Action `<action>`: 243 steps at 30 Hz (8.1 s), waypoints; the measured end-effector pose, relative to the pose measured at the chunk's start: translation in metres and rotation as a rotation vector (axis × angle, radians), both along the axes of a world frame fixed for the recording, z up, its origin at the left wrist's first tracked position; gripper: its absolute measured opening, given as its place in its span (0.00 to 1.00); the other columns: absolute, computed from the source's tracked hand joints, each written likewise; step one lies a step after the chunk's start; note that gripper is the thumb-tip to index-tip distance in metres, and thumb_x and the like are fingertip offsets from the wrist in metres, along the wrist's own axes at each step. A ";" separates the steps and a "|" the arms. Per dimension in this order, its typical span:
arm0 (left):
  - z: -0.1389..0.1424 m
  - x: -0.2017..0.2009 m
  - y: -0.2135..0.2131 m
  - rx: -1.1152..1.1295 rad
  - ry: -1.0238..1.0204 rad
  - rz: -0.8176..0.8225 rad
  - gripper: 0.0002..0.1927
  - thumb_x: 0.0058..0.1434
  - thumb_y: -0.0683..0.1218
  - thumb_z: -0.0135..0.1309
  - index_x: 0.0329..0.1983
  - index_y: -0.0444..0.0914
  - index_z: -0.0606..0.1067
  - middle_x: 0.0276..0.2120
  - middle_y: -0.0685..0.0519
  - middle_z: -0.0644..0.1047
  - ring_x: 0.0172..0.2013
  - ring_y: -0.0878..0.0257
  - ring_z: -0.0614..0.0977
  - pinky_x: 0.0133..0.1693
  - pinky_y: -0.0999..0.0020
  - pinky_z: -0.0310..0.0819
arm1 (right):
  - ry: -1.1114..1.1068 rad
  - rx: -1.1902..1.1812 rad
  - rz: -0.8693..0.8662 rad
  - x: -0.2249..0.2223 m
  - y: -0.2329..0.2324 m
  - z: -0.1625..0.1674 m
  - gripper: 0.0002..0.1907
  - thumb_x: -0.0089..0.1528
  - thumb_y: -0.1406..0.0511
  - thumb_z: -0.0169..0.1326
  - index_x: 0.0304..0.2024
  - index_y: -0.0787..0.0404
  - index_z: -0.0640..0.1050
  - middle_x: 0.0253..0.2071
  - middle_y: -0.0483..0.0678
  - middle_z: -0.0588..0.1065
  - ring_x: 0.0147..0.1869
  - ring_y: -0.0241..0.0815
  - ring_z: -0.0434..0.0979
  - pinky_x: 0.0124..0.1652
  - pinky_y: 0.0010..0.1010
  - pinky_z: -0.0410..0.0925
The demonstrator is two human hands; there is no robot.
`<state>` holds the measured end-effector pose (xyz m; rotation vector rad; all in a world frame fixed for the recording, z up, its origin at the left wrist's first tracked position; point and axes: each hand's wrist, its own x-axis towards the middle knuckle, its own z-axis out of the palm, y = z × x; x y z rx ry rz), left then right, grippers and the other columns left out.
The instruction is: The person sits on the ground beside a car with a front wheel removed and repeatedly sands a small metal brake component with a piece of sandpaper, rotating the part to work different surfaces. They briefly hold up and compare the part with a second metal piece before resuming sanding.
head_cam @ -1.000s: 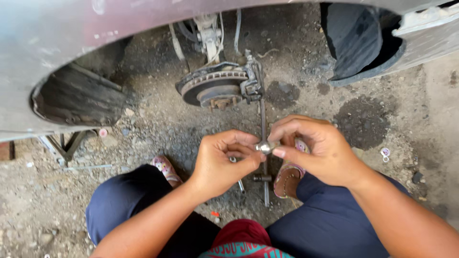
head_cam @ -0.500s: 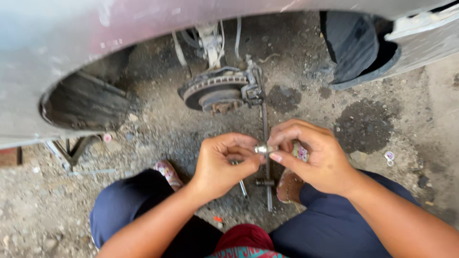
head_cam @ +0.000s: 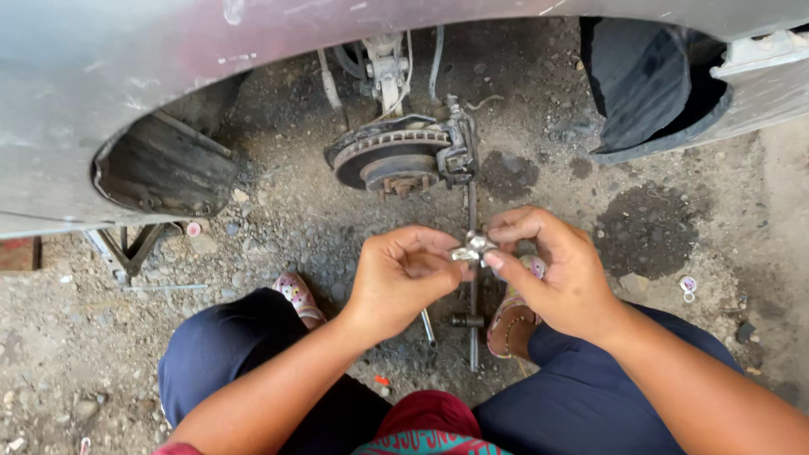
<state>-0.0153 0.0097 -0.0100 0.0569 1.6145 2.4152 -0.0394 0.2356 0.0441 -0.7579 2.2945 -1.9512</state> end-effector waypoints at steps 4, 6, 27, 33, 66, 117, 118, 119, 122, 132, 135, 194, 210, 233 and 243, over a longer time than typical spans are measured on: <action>-0.004 0.002 -0.001 0.134 0.023 -0.021 0.12 0.62 0.31 0.58 0.49 0.29 0.75 0.40 0.46 0.83 0.45 0.56 0.87 0.48 0.66 0.83 | 0.015 -0.222 -0.146 0.001 -0.005 0.006 0.11 0.69 0.77 0.54 0.52 0.64 0.70 0.54 0.53 0.74 0.57 0.39 0.78 0.62 0.33 0.72; -0.002 0.004 0.001 0.225 0.021 -0.001 0.12 0.63 0.30 0.58 0.49 0.30 0.74 0.41 0.45 0.82 0.46 0.54 0.87 0.50 0.64 0.82 | -0.007 -0.127 -0.005 0.000 -0.011 0.004 0.12 0.67 0.78 0.55 0.50 0.64 0.70 0.56 0.53 0.73 0.60 0.39 0.76 0.61 0.32 0.71; 0.008 0.005 0.001 0.144 0.070 -0.025 0.15 0.62 0.32 0.60 0.52 0.28 0.76 0.46 0.46 0.82 0.48 0.62 0.84 0.54 0.66 0.82 | 0.257 0.223 -0.114 0.016 0.002 0.017 0.15 0.65 0.75 0.56 0.54 0.66 0.76 0.52 0.51 0.74 0.55 0.39 0.75 0.55 0.29 0.69; 0.015 0.004 0.004 0.101 0.082 -0.011 0.16 0.62 0.31 0.61 0.53 0.27 0.78 0.44 0.46 0.82 0.46 0.62 0.84 0.52 0.67 0.81 | 0.107 -0.077 -0.144 0.017 0.000 0.015 0.15 0.67 0.77 0.54 0.57 0.66 0.75 0.55 0.51 0.73 0.59 0.40 0.76 0.60 0.29 0.70; 0.001 -0.002 0.016 0.321 -0.065 0.002 0.14 0.66 0.38 0.59 0.54 0.32 0.76 0.46 0.47 0.82 0.46 0.61 0.84 0.50 0.61 0.81 | -0.014 -0.065 -0.136 0.011 -0.010 0.001 0.16 0.67 0.75 0.56 0.56 0.66 0.71 0.46 0.45 0.73 0.50 0.34 0.71 0.53 0.27 0.67; 0.069 0.010 -0.015 -0.659 0.871 0.347 0.14 0.57 0.38 0.67 0.47 0.35 0.80 0.46 0.47 0.81 0.45 0.54 0.86 0.47 0.65 0.81 | -0.150 -0.105 0.261 -0.007 0.016 0.011 0.12 0.68 0.71 0.55 0.55 0.63 0.80 0.55 0.55 0.74 0.60 0.46 0.76 0.59 0.36 0.70; 0.068 0.009 -0.017 -0.691 0.879 0.359 0.15 0.57 0.38 0.67 0.47 0.35 0.80 0.46 0.47 0.81 0.45 0.54 0.86 0.46 0.65 0.81 | -0.005 0.081 0.171 -0.009 0.016 0.015 0.13 0.67 0.72 0.55 0.54 0.62 0.80 0.56 0.54 0.75 0.61 0.45 0.76 0.60 0.34 0.70; 0.066 0.008 -0.019 -0.721 0.881 0.366 0.15 0.57 0.39 0.67 0.47 0.35 0.80 0.46 0.47 0.81 0.44 0.54 0.86 0.46 0.65 0.80 | 0.089 0.210 0.084 -0.010 0.015 0.018 0.13 0.65 0.72 0.56 0.53 0.62 0.80 0.54 0.52 0.76 0.58 0.43 0.77 0.57 0.33 0.70; 0.063 0.004 -0.020 -0.730 0.823 0.380 0.14 0.57 0.39 0.66 0.47 0.36 0.80 0.46 0.47 0.81 0.45 0.54 0.86 0.47 0.65 0.81 | 0.295 0.458 -0.104 -0.019 0.012 0.021 0.14 0.63 0.73 0.59 0.51 0.62 0.81 0.50 0.49 0.77 0.53 0.40 0.79 0.53 0.31 0.71; 0.059 0.003 -0.017 -0.694 0.781 0.355 0.14 0.58 0.39 0.66 0.47 0.35 0.80 0.45 0.47 0.82 0.45 0.55 0.86 0.47 0.66 0.81 | -0.527 -0.271 -0.046 -0.032 0.032 0.009 0.13 0.70 0.70 0.48 0.56 0.66 0.76 0.51 0.50 0.77 0.54 0.47 0.81 0.51 0.48 0.78; 0.059 0.004 -0.016 -0.695 0.784 0.344 0.14 0.57 0.38 0.65 0.47 0.35 0.79 0.45 0.47 0.82 0.45 0.54 0.87 0.47 0.66 0.81 | -0.532 -0.353 -0.005 -0.032 0.035 0.005 0.14 0.71 0.69 0.47 0.58 0.67 0.75 0.52 0.49 0.77 0.55 0.47 0.80 0.50 0.49 0.78; 0.068 0.012 -0.031 -0.677 1.011 0.484 0.14 0.58 0.36 0.65 0.47 0.35 0.78 0.48 0.47 0.81 0.48 0.55 0.86 0.50 0.65 0.82 | -0.114 -0.194 0.054 0.005 -0.006 0.025 0.11 0.69 0.74 0.51 0.55 0.67 0.72 0.54 0.56 0.77 0.54 0.43 0.80 0.50 0.37 0.77; 0.041 -0.008 -0.027 0.294 0.252 -0.069 0.20 0.67 0.30 0.56 0.62 0.30 0.73 0.54 0.43 0.81 0.53 0.59 0.83 0.59 0.63 0.79 | -0.198 -0.109 -0.192 -0.012 -0.014 -0.047 0.11 0.70 0.70 0.53 0.55 0.67 0.76 0.41 0.47 0.79 0.41 0.35 0.79 0.42 0.28 0.74; 0.055 0.025 -0.041 -0.066 0.438 0.030 0.18 0.65 0.30 0.60 0.57 0.33 0.74 0.55 0.44 0.81 0.56 0.59 0.84 0.58 0.64 0.82 | 0.378 0.001 -0.096 0.032 -0.025 0.006 0.17 0.59 0.79 0.62 0.49 0.69 0.76 0.50 0.56 0.76 0.53 0.45 0.81 0.52 0.32 0.75; 0.058 0.026 -0.036 -0.069 0.416 0.014 0.18 0.65 0.29 0.58 0.57 0.32 0.73 0.56 0.43 0.80 0.58 0.58 0.83 0.59 0.63 0.81 | 0.433 0.050 -0.093 0.028 -0.024 0.014 0.14 0.60 0.78 0.62 0.46 0.64 0.75 0.50 0.56 0.76 0.55 0.49 0.84 0.50 0.33 0.78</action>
